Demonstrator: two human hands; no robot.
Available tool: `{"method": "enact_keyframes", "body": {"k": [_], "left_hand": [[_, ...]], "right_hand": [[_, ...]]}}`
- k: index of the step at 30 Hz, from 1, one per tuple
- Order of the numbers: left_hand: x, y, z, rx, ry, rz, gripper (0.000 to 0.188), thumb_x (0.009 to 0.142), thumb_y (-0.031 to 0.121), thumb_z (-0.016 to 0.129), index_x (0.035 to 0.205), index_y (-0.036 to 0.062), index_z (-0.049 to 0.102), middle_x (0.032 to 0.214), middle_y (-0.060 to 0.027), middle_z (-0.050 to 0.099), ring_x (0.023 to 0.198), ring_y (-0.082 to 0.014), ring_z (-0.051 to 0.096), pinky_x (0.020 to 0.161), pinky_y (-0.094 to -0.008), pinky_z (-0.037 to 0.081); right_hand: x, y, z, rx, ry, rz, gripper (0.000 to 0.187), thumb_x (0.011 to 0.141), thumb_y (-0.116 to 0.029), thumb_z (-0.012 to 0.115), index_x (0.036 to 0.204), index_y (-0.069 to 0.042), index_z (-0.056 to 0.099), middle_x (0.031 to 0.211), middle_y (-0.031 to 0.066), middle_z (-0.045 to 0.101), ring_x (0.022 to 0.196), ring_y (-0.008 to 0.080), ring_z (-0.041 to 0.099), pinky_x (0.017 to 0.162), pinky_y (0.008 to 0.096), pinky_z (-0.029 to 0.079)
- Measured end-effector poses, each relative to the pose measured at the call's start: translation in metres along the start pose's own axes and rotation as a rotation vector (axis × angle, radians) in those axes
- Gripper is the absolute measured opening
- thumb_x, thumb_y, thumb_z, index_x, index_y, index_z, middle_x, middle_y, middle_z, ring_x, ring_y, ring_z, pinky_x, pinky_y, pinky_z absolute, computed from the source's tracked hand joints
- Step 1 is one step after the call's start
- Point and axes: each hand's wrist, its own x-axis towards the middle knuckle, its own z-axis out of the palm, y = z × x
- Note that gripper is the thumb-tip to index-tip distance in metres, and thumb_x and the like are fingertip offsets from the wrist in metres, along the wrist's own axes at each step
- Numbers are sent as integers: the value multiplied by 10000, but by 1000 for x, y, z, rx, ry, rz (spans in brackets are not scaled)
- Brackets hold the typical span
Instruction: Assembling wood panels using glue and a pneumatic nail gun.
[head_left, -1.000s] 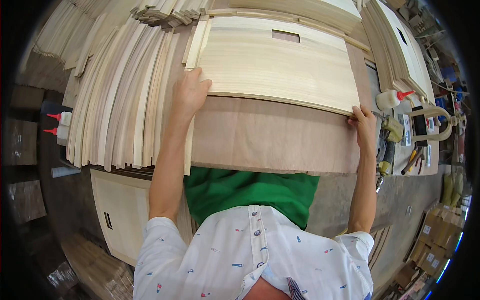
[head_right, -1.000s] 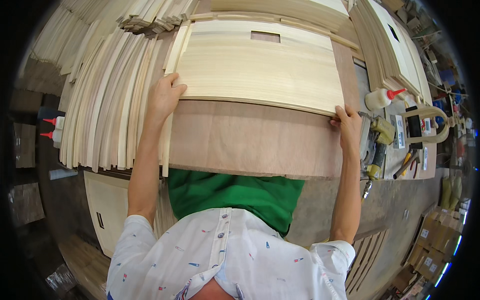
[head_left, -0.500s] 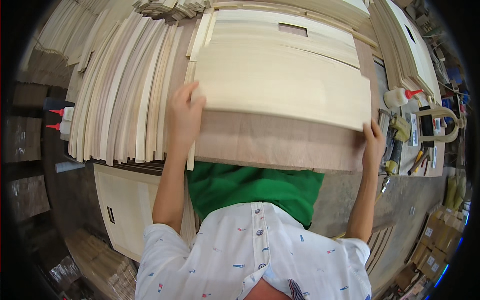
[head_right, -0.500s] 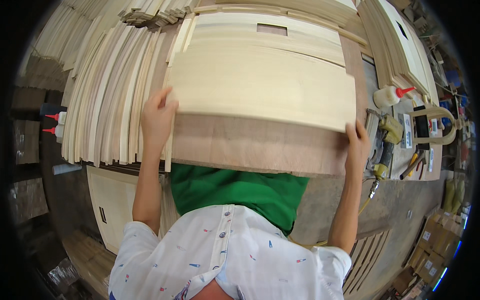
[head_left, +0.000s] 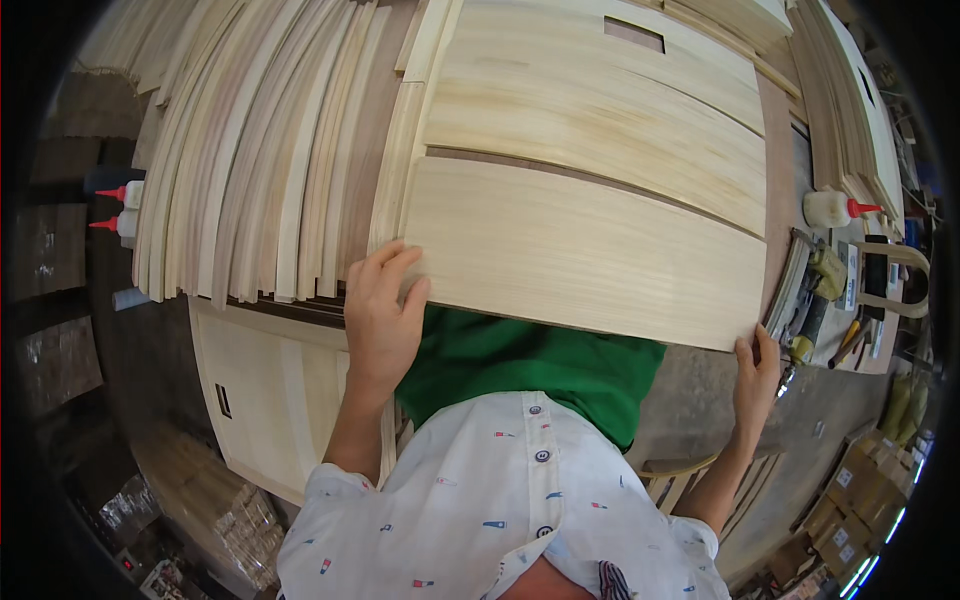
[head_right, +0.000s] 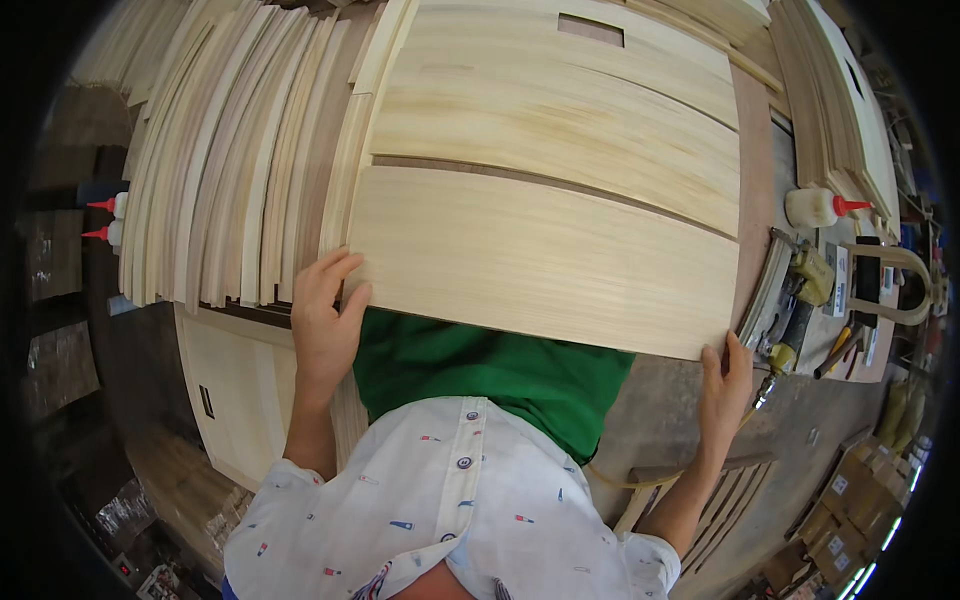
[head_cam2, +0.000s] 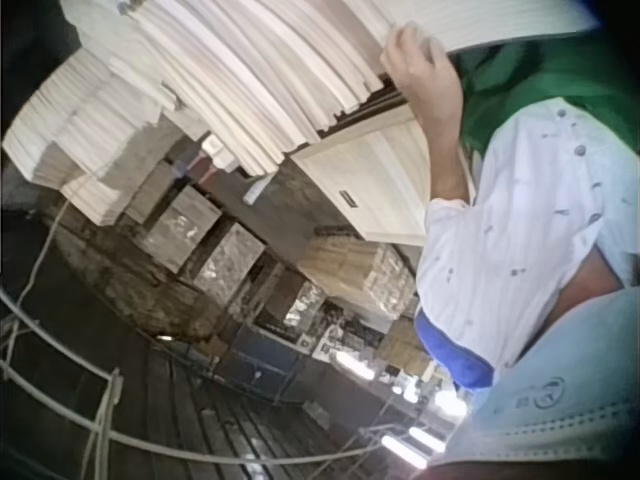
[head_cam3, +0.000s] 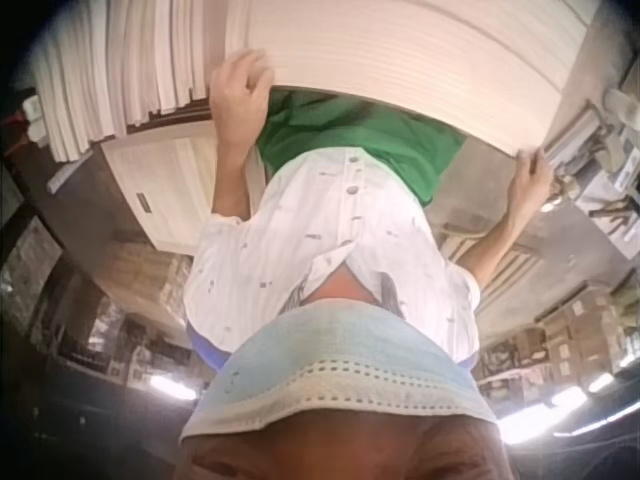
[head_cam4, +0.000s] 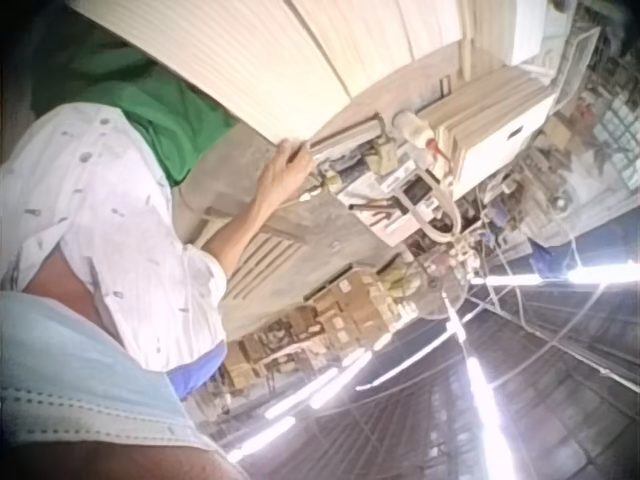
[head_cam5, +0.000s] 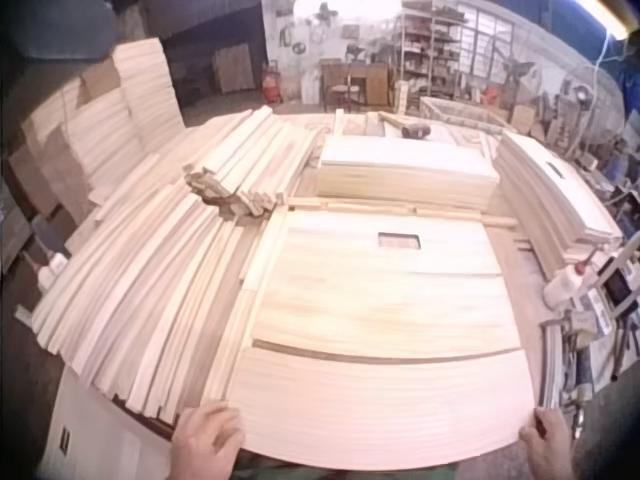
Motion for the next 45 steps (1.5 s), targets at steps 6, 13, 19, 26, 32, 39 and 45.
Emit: {"method": "enact_keyframes", "body": {"k": [6, 13, 19, 26, 32, 39, 45], "left_hand": [[5, -1, 6, 64, 9, 95, 295, 793, 45, 676, 1084, 10, 643, 1174, -141, 607, 1042, -316, 550, 879, -386, 459], [16, -1, 14, 89, 14, 136, 305, 797, 65, 678, 1096, 13, 639, 1195, -139, 603, 1077, -328, 539, 919, -403, 446], [67, -2, 18, 135, 118, 219, 360, 830, 129, 660, 1167, 15, 603, 1236, -146, 586, 1120, -339, 512, 955, -418, 422], [114, -10, 56, 229, 222, 296, 431, 775, 163, 718, 1161, 6, 611, 1175, -121, 623, 1057, -297, 500, 927, -431, 394], [110, -23, 65, 217, 264, 359, 400, 780, 173, 716, 1133, 7, 631, 1185, -110, 630, 1096, -302, 501, 954, -443, 369], [110, -14, 66, 254, 280, 345, 359, 818, 179, 686, 1121, -6, 634, 1236, -139, 605, 1213, -320, 463, 992, -452, 346], [109, -14, 67, 249, 255, 352, 356, 822, 175, 680, 1125, -5, 629, 1265, -178, 570, 1241, -334, 438, 1006, -466, 335]], "right_hand": [[-2, -18, 6, -210, 26, -52, 432, 920, -204, 601, 1245, 73, 534, 1152, 203, 579, 1062, 333, 560, 924, 379, 438], [4, -20, 3, -219, -3, -35, 430, 924, -220, 598, 1239, 68, 541, 1194, 208, 575, 1071, 337, 566, 924, 382, 442], [48, -35, 0, -31, 145, -209, 457, 934, -244, 600, 1272, 54, 523, 1183, 177, 594, 1053, 276, 575, 919, 343, 443], [144, -18, 40, 31, 168, -239, 458, 891, -221, 612, 1237, 71, 544, 1180, 214, 592, 1032, 318, 577, 917, 373, 443], [143, -26, 47, 5, 187, -245, 455, 872, -235, 620, 1217, 58, 574, 1163, 210, 598, 1082, 333, 553, 958, 382, 418], [136, -33, 49, 190, 186, -127, 432, 866, -231, 624, 1198, 45, 598, 1200, 207, 592, 1136, 343, 530, 991, 385, 399], [125, -43, 53, -51, 250, -256, 412, 877, -234, 615, 1183, 43, 608, 1287, 211, 557, 1213, 363, 489, 1039, 404, 370]]}}
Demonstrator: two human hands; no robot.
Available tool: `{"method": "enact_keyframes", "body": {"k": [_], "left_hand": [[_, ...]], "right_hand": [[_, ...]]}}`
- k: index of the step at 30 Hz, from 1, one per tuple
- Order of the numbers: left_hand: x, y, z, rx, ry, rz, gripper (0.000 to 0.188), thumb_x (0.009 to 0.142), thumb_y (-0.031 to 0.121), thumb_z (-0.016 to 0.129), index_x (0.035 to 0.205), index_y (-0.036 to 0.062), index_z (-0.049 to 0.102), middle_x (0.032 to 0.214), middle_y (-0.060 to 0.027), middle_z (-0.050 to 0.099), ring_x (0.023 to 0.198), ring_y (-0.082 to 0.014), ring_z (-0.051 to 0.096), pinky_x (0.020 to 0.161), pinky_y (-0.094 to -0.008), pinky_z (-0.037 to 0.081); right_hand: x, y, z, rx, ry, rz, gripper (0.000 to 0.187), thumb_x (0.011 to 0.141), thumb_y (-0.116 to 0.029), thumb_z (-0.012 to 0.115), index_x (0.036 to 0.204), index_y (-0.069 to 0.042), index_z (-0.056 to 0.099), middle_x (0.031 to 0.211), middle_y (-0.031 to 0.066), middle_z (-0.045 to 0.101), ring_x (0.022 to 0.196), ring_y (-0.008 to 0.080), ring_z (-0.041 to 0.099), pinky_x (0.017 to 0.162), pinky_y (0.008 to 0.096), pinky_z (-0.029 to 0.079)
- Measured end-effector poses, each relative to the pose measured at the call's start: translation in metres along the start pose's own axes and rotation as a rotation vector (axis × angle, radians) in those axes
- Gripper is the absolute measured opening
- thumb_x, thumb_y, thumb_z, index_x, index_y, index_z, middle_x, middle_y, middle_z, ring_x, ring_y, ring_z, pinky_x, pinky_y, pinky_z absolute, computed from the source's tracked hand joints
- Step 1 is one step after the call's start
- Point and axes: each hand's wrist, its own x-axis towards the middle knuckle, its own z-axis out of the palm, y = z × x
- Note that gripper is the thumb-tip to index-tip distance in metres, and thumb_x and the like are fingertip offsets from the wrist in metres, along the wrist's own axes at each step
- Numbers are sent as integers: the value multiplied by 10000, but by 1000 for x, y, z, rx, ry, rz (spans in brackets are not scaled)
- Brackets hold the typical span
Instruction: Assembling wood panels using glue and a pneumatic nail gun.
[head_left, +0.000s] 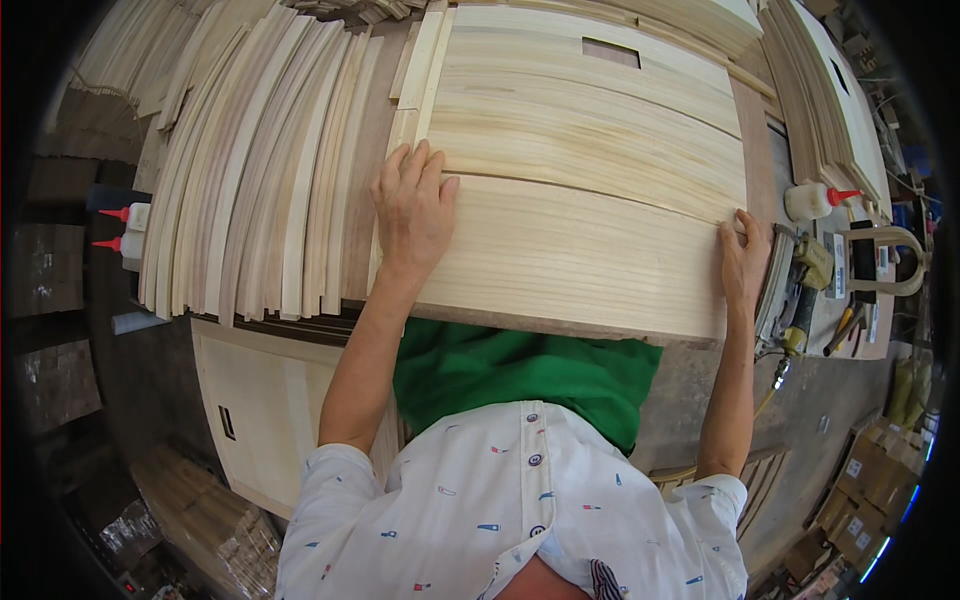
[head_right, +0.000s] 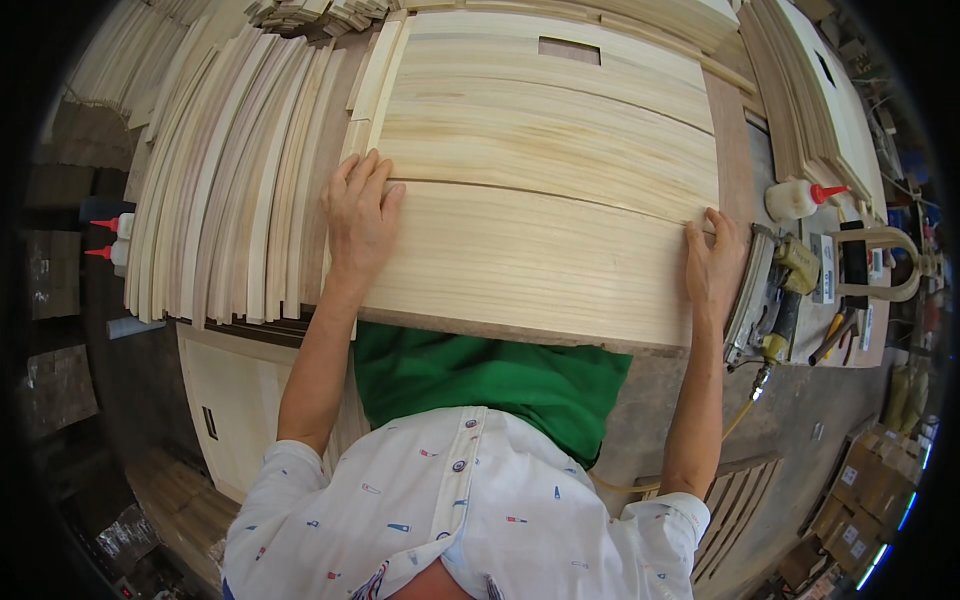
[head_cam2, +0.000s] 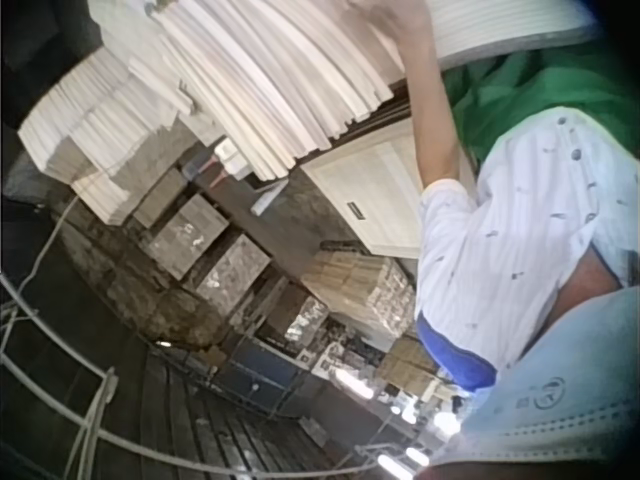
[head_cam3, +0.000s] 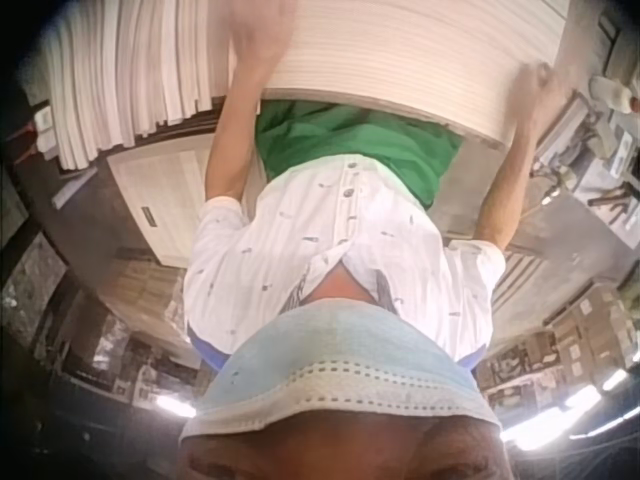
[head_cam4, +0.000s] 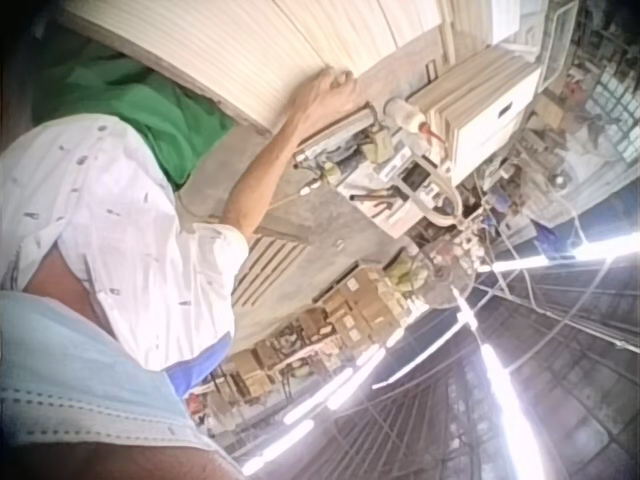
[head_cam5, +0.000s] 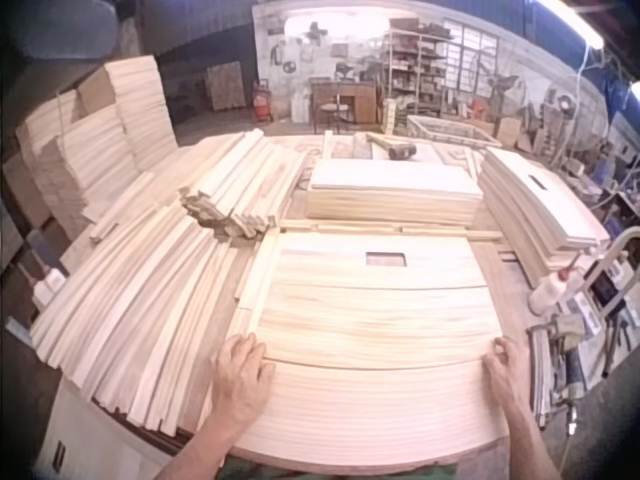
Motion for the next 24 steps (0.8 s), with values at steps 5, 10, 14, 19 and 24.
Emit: {"method": "enact_keyframes", "body": {"k": [5, 10, 14, 19, 24], "left_hand": [[-27, 14, -19, -139, -140, 83, 426, 819, 215, 684, 1186, 17, 599, 1362, -181, 492, 1287, -362, 396, 1051, -485, 304], [-64, 48, -47, -324, -454, 233, 568, 792, 333, 715, 1274, 74, 562, 1436, -160, 423, 1349, -367, 333, 1088, -490, 277], [-69, 44, -43, -327, -428, 278, 618, 782, 422, 688, 1289, 94, 558, 1452, -146, 405, 1360, -349, 325, 1093, -486, 271], [-69, 42, -42, -329, -418, 287, 604, 791, 436, 658, 1280, 94, 567, 1443, -141, 420, 1355, -334, 337, 1087, -480, 276], [-69, 41, -42, -309, -389, 303, 603, 783, 448, 653, 1262, 89, 582, 1427, -135, 443, 1344, -330, 354, 1073, -480, 289]], "right_hand": [[-9, 11, 5, 128, 13, 41, 421, 881, -217, 617, 1204, 51, 586, 1315, 216, 531, 1252, 349, 464, 1072, 391, 339], [-28, 6, -1, 62, 18, 26, 471, 892, -210, 613, 1278, 43, 520, 1374, 210, 470, 1298, 341, 414, 1093, 393, 309], [-37, 8, -3, -15, 33, 18, 499, 906, -252, 589, 1313, 23, 506, 1356, 194, 499, 1277, 312, 442, 1073, 378, 332], [-37, -5, -4, 68, 12, 61, 469, 898, -212, 617, 1291, 24, 515, 1352, 199, 487, 1287, 330, 415, 1085, 397, 314], [-35, -4, -3, 63, 6, 41, 467, 898, -219, 617, 1284, 25, 523, 1357, 198, 483, 1287, 328, 414, 1085, 397, 314]]}}
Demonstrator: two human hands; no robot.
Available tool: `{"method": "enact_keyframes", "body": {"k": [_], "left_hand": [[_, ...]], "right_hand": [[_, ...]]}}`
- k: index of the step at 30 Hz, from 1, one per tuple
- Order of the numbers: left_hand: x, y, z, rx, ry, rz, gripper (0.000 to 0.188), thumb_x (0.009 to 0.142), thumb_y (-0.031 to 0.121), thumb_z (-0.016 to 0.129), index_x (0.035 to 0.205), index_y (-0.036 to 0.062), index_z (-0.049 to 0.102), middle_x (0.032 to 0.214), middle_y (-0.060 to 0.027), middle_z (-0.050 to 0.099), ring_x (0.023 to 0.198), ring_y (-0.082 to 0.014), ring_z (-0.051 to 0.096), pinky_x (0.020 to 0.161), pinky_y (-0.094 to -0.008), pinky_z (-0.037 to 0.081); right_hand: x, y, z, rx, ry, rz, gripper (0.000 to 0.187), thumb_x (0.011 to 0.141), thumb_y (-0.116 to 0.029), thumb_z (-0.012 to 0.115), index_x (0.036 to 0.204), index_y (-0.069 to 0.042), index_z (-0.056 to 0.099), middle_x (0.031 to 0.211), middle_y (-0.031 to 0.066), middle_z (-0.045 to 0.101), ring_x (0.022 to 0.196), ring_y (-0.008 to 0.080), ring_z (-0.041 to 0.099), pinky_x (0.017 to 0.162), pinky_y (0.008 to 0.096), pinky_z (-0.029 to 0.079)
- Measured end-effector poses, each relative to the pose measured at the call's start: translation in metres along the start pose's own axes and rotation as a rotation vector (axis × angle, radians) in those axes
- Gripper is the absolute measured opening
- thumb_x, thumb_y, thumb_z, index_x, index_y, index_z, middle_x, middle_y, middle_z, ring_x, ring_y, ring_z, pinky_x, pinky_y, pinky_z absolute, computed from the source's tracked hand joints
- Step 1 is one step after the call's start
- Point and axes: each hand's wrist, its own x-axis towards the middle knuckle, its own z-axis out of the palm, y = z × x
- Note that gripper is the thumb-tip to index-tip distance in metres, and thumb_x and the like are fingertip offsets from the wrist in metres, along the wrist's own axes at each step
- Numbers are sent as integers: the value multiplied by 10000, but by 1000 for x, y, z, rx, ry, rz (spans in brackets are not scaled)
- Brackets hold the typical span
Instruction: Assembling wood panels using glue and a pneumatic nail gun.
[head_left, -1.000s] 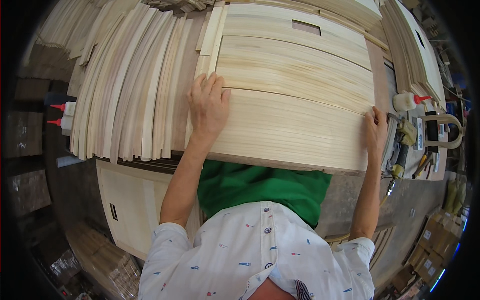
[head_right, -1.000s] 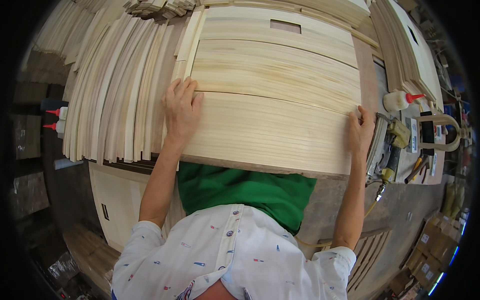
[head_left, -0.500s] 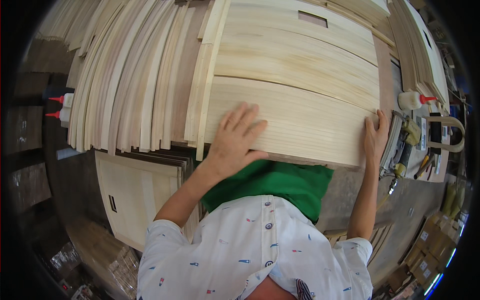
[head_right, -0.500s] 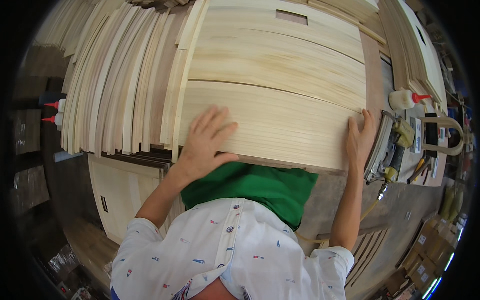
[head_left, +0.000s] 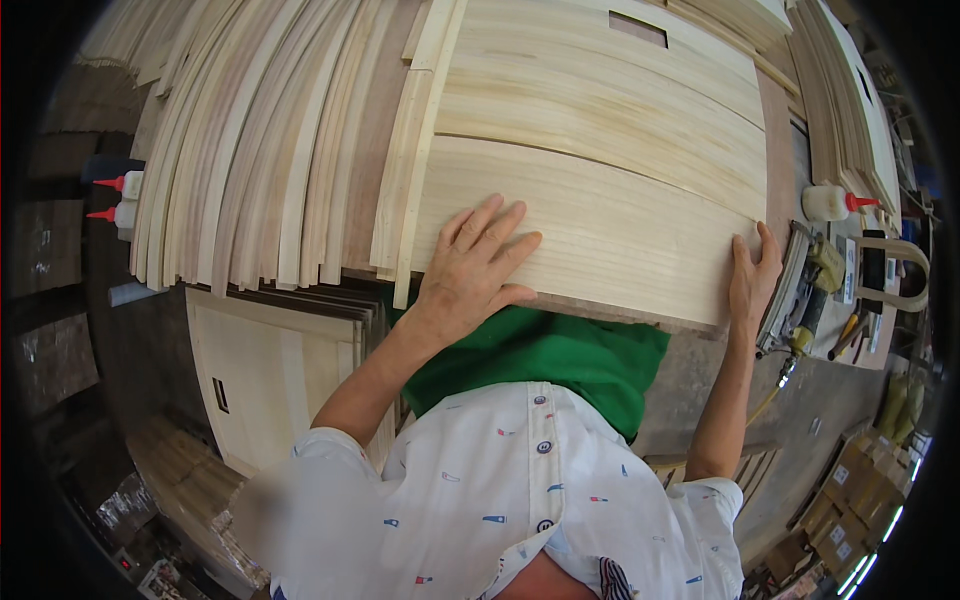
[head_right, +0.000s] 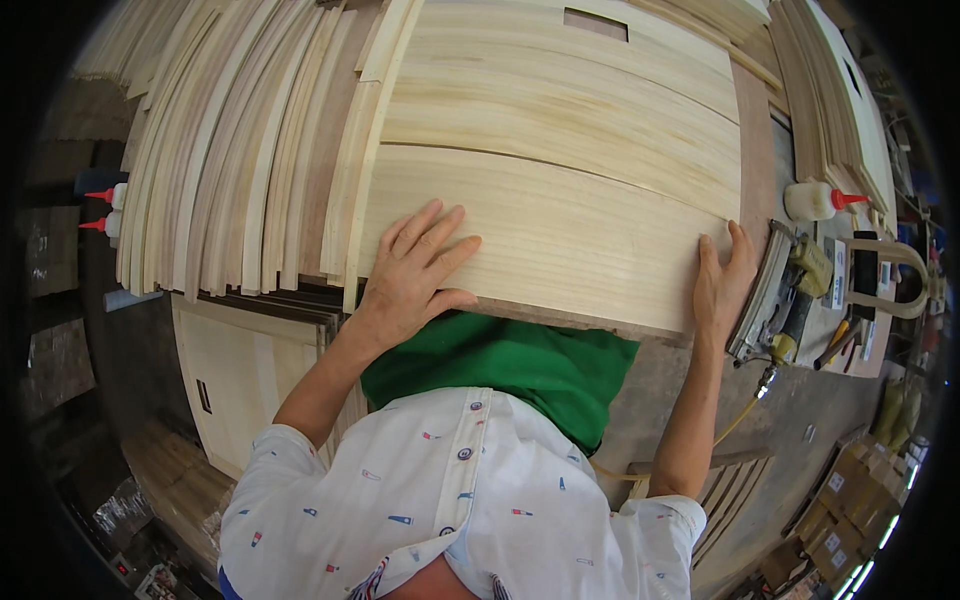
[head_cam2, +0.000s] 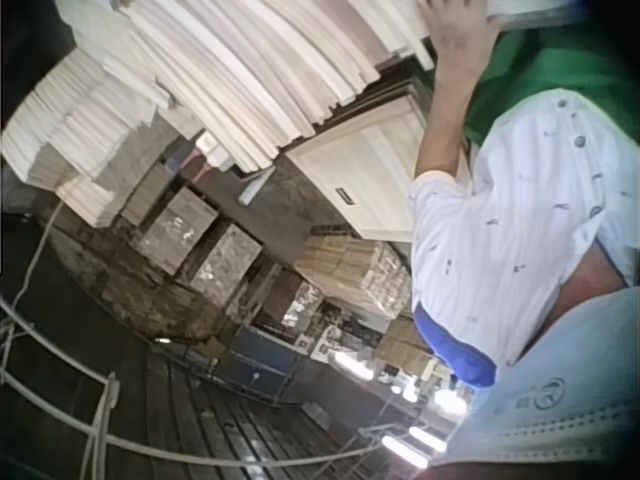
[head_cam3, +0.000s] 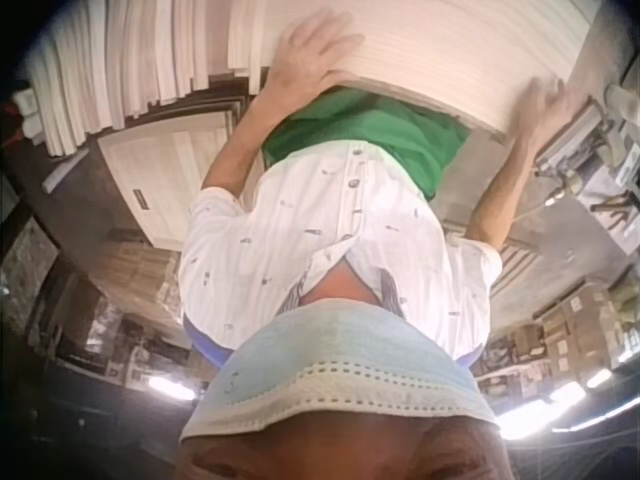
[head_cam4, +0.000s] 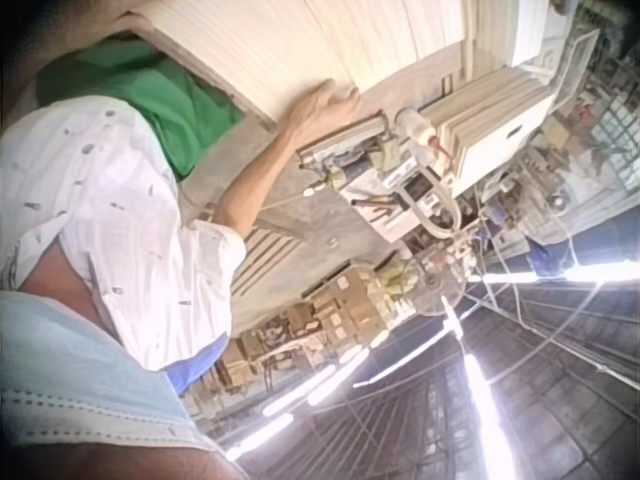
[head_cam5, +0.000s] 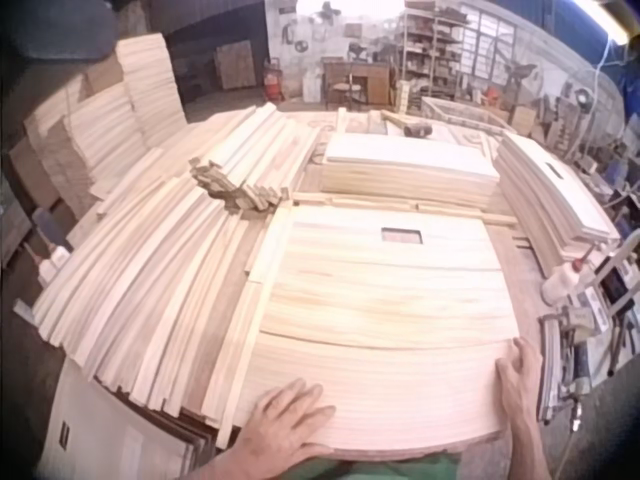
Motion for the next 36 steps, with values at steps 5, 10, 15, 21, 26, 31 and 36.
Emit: {"method": "enact_keyframes", "body": {"k": [5, 10, 15, 21, 26, 31, 36], "left_hand": [[1, 0, 1, -9, 10, 6, 602, 782, 453, 646, 1255, 86, 588, 1423, -129, 449, 1341, -327, 358, 1071, -480, 289], [0, -2, 2, 0, 8, 18, 602, 783, 459, 638, 1255, 88, 589, 1427, -119, 449, 1340, -323, 360, 1072, -478, 287], [1, -3, 3, 21, 6, 23, 603, 782, 465, 637, 1257, 96, 589, 1430, -113, 450, 1340, -322, 360, 1068, -481, 286], [8, 1, -2, -7, 2, -19, 572, 765, 407, 696, 1230, 86, 605, 1406, -117, 476, 1327, -335, 376, 1065, -486, 285], [4, 5, 2, -10, 29, -22, 555, 731, 290, 761, 1203, 39, 613, 1407, -146, 473, 1332, -353, 371, 1075, -489, 275], [14, 23, 5, -32, -7, 23, 546, 742, 263, 763, 1204, 19, 606, 1411, -175, 459, 1335, -378, 357, 1078, -493, 270], [32, 46, 17, -97, -27, 86, 515, 752, 217, 756, 1197, 9, 600, 1411, -176, 456, 1339, -386, 354, 1083, -502, 275]], "right_hand": [[0, 3, 1, -47, 5, 2, 468, 906, -253, 614, 1272, 27, 534, 1366, 207, 476, 1301, 342, 397, 1090, 410, 308], [0, 3, 1, -80, -7, -19, 472, 909, -276, 610, 1263, 28, 539, 1375, 207, 465, 1307, 351, 388, 1094, 416, 300], [-1, 0, 1, -83, 3, -14, 467, 910, -279, 606, 1255, 29, 543, 1383, 207, 455, 1309, 353, 383, 1097, 418, 295], [4, 0, -2, -129, 38, -49, 440, 881, -245, 623, 1214, 38, 574, 1330, 226, 506, 1261, 373, 439, 1076, 424, 326], [3, -5, 4, -81, 82, -41, 414, 825, -199, 648, 1160, 38, 597, 1297, 246, 521, 1217, 377, 466, 1041, 427, 362], [5, -2, 0, -26, 114, 8, 359, 802, -141, 639, 1121, 20, 621, 1250, 204, 539, 1162, 356, 463, 1009, 420, 372], [6, -2, 1, -61, 114, 3, 347, 836, -151, 623, 1150, -2, 614, 1303, 179, 527, 1186, 346, 474, 1027, 405, 376]]}}
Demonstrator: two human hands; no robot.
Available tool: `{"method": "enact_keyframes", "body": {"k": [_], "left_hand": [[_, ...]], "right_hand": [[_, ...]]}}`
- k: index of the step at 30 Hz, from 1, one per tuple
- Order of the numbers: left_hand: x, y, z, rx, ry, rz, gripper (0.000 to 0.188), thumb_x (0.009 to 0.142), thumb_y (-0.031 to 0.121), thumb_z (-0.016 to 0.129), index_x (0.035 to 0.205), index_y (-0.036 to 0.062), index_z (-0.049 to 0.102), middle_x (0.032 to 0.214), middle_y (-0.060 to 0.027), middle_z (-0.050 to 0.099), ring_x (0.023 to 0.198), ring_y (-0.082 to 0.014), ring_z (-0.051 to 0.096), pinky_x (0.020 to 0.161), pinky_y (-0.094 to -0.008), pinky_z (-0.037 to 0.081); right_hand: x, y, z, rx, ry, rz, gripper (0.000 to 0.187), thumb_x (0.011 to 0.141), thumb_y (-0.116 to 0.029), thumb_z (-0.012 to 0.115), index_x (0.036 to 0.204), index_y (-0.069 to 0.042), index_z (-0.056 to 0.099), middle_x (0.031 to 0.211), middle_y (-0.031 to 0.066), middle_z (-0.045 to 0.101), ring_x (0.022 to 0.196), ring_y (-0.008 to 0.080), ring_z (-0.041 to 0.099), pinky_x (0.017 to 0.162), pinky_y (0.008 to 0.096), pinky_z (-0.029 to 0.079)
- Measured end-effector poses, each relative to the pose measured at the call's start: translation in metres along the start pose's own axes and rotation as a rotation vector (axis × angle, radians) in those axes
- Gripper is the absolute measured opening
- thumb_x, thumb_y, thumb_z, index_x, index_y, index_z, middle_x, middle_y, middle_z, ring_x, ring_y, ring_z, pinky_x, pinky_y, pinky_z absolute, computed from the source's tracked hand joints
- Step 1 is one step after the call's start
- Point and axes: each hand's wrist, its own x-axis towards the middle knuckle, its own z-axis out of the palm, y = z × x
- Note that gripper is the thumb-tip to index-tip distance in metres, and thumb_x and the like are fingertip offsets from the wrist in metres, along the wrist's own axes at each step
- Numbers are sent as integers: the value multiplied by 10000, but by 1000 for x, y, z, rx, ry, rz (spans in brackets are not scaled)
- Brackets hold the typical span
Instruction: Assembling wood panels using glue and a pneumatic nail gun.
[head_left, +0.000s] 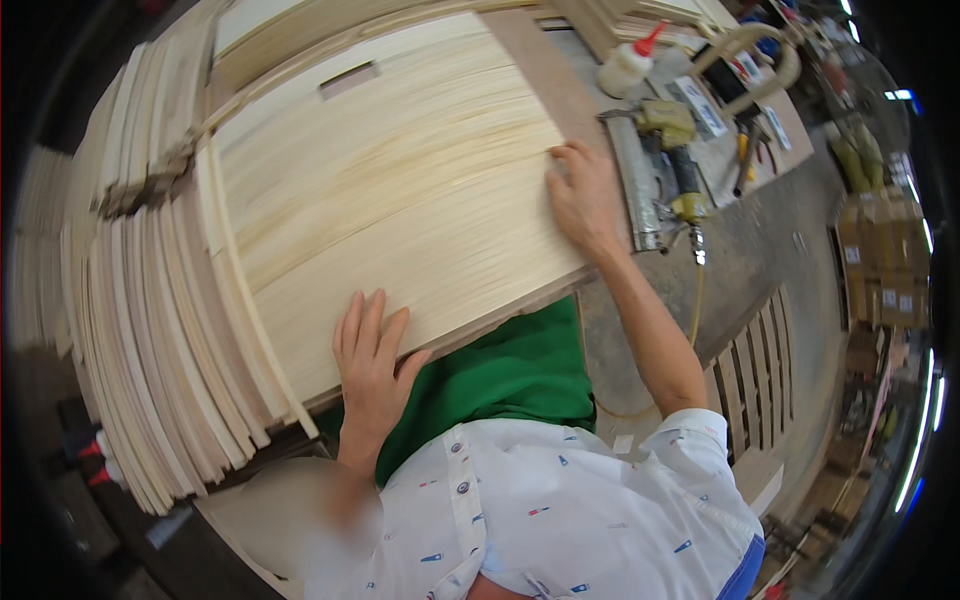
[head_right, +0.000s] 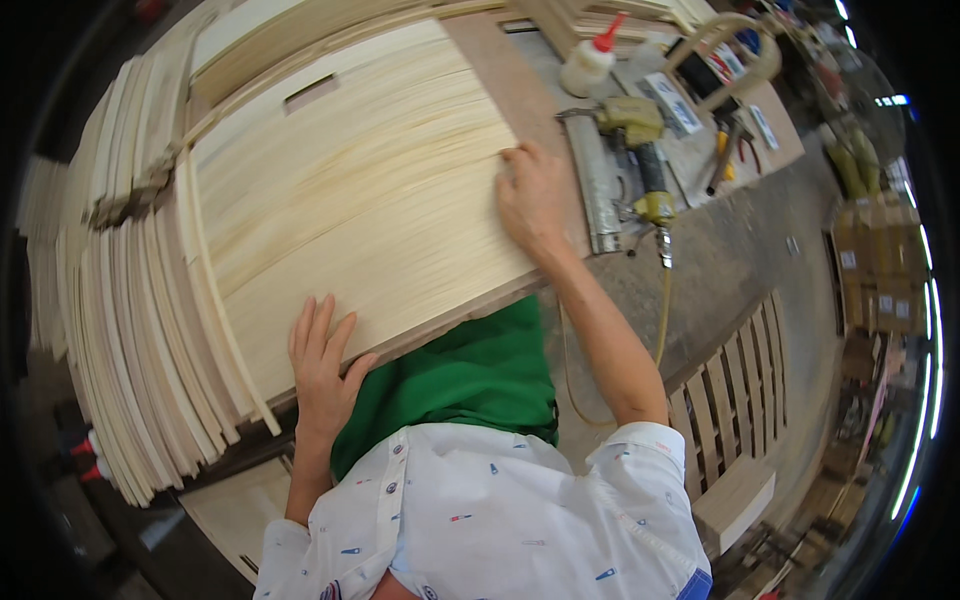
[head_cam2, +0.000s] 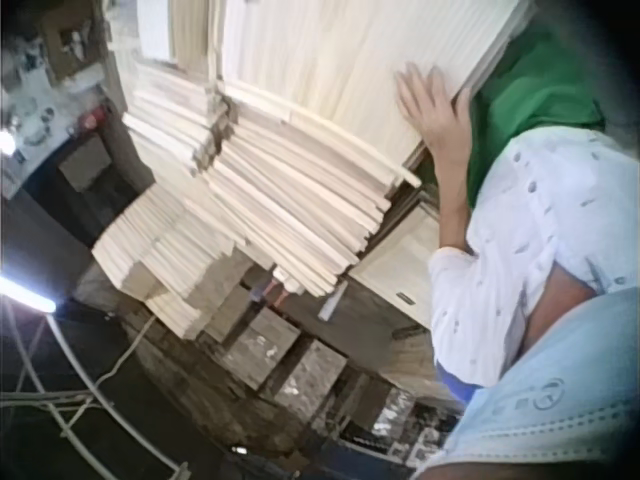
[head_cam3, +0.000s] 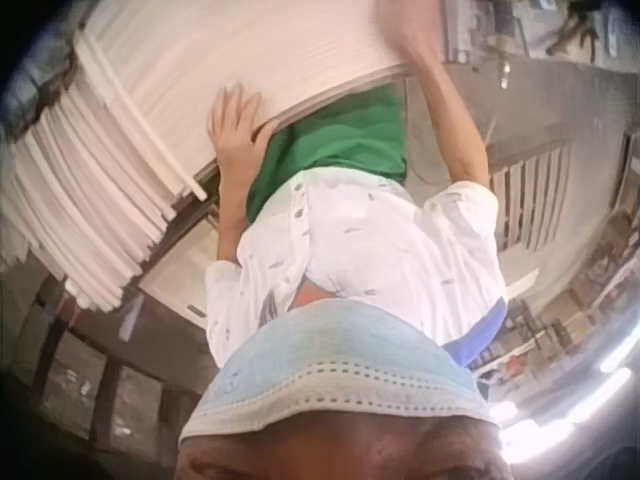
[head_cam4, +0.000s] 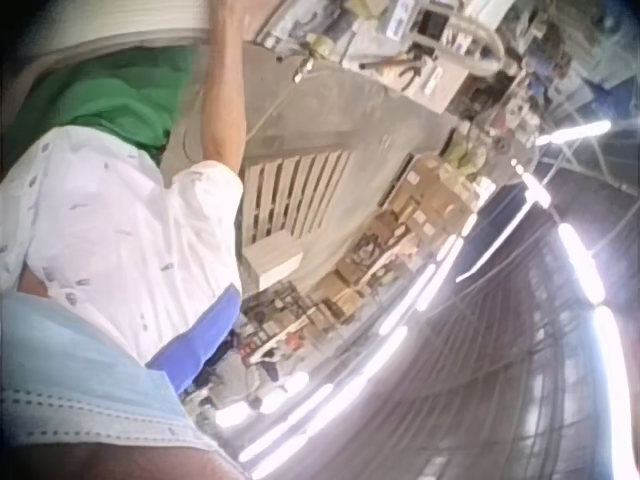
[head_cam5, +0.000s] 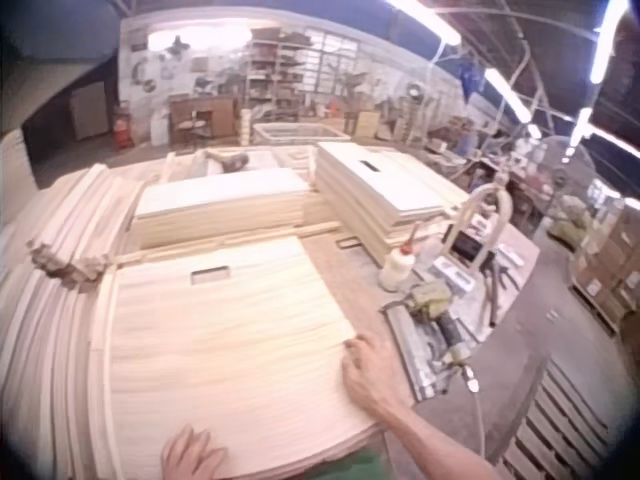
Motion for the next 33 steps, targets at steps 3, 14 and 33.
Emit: {"method": "enact_keyframes", "body": {"k": [3, 14, 33], "left_hand": [[8, 13, 0, -36, -8, 20, 481, 757, 176, 751, 1184, 8, 606, 1408, -174, 462, 1338, -386, 362, 1083, -495, 283], [-59, 14, -22, -157, 163, -268, 315, 779, 31, 708, 1090, 19, 661, 1249, -144, 596, 1231, -334, 507, 1006, -413, 413], [47, 50, -14, -1151, 474, -331, 624, 801, 119, 744, 1347, 30, 454, 1329, -134, 501, 1138, -212, 562, 918, -324, 481]], "right_hand": [[9, 19, -11, 46, -13, -70, 372, 833, -164, 638, 1162, 5, 596, 1273, 178, 548, 1154, 346, 507, 1013, 406, 393], [166, 127, -44, 107, 34, 169, 605, 754, -339, 726, 1192, 55, 589, 1101, 201, 659, 1001, 297, 628, 856, 387, 479], [13, -151, -76, 85, -381, -802, 534, 682, -96, 754, 1175, -60, 550, 956, 165, 602, 907, 337, 599, 783, 395, 491]]}}
